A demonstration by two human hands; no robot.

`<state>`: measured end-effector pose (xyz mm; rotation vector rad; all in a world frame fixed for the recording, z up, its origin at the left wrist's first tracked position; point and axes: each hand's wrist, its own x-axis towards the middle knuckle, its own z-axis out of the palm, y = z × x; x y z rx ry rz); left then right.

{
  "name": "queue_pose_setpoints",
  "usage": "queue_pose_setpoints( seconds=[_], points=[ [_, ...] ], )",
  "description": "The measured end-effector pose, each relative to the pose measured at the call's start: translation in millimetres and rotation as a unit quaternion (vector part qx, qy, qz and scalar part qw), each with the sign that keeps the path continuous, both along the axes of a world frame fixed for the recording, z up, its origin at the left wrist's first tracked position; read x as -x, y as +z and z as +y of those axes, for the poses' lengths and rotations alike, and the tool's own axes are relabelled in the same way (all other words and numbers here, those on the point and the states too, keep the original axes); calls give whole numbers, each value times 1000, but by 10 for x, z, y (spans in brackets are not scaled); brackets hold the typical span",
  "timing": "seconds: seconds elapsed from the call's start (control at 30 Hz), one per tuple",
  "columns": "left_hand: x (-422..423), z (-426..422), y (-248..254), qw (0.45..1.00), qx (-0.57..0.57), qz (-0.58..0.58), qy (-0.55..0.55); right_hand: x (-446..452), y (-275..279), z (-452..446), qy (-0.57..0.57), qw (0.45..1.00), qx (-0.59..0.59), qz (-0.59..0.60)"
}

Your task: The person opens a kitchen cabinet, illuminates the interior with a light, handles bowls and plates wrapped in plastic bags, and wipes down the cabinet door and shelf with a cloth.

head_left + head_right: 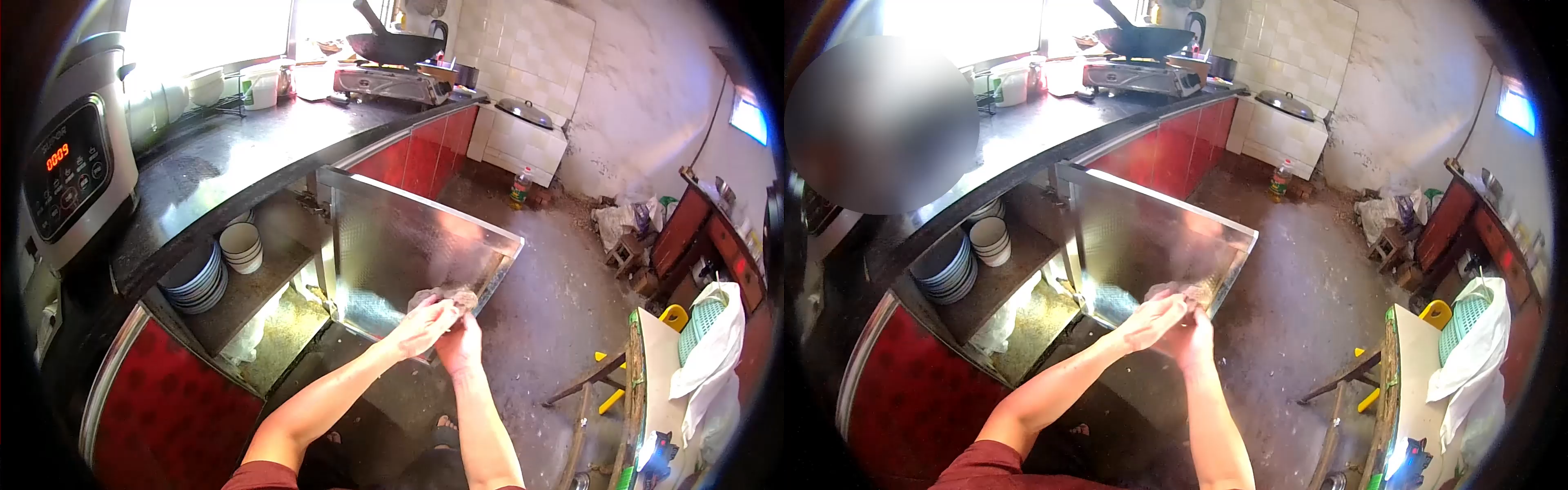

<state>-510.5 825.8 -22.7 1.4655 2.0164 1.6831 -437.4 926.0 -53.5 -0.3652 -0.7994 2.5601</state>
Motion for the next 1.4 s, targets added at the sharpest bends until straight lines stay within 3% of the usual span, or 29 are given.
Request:
queue_pose_setpoints(
  seconds=[0.03,0.07,0.1,0.17,0.23,0.27,0.33,0.37,0.43,0.5,0.53,0.57,0.63,0.7,0.73,0.77,0.87,0.97,1.0,1.03,1.1,1.13,1.17,1.23,1.27,1.3,1.37,1.4],
  points=[
    [-7,-51,136,989,-17,147,24,-45,-25,84,-25,995,-87,45],
    [-93,-120,367,993,-83,-80,-14,-36,39,82,-76,986,-122,82],
    [-15,-114,471,986,-138,-73,63,-32,114,51,-123,973,-156,120],
    [271,-151,714,951,-179,87,237,-48,490,-91,-219,944,-222,110],
    [714,-113,831,882,-191,244,355,49,875,-176,-292,841,-446,89],
    [913,-138,906,860,-178,275,392,63,1090,-239,-253,828,-495,74],
    [1282,-218,983,826,-203,290,438,373,1362,-225,-294,658,-693,13],
    [1368,-277,1027,853,-263,188,409,565,1547,-238,-309,548,-777,14],
    [1317,-364,1137,856,-383,78,339,984,1836,-330,-312,432,-846,11],
    [1258,-416,1186,866,-349,211,289,1492,1878,-280,-197,426,-882,33],
    [1327,-394,1153,885,-269,254,283,1594,1836,-295,-142,473,-867,63],
    [1377,-386,1096,897,-184,292,275,1653,1792,-273,-139,453,-876,-85],
    [1420,-386,1051,908,-135,296,263,1723,1739,-167,-146,385,-904,-115],
    [1387,-379,1028,909,-125,311,246,1484,1894,-115,-89,375,-914,-127],
    [1374,-352,984,922,-150,284,217,1317,1978,-110,-72,389,-910,-125],
    [1301,-331,958,922,-167,266,224,1191,1968,-58,-95,421,-897,-98],
    [974,-214,806,903,-234,229,277,765,1905,194,-120,446,-883,-79],
    [580,-95,662,928,-252,143,232,376,1910,398,-128,652,-747,-31],
    [407,-57,666,952,-256,32,162,310,1877,407,-196,714,-672,25],
    [260,-65,717,973,-205,-56,90,150,1966,340,-251,705,-663,25],
    [-22,2,834,967,-239,-80,-29,-130,2009,255,-280,691,-666,9],
    [-181,-37,912,973,-211,-88,-38,-229,2002,108,-265,718,-643,36],
    [-280,22,910,943,-273,-151,-118,-360,2018,-20,-260,673,-693,-11],
    [-445,0,1003,907,-307,-260,-123,-548,1887,-67,-113,761,-639,19],
    [-384,-51,946,918,-277,-259,-119,-720,1940,-137,-41,798,-601,19],
    [-341,-88,909,906,-272,-301,-117,-738,1747,-43,-28,821,-569,46],
    [-317,-281,899,896,-206,-383,-86,-898,1574,61,65,879,-471,-34],
    [-328,-365,893,882,-214,-409,-92,-944,1425,115,34,896,-441,-39]
  ],
)
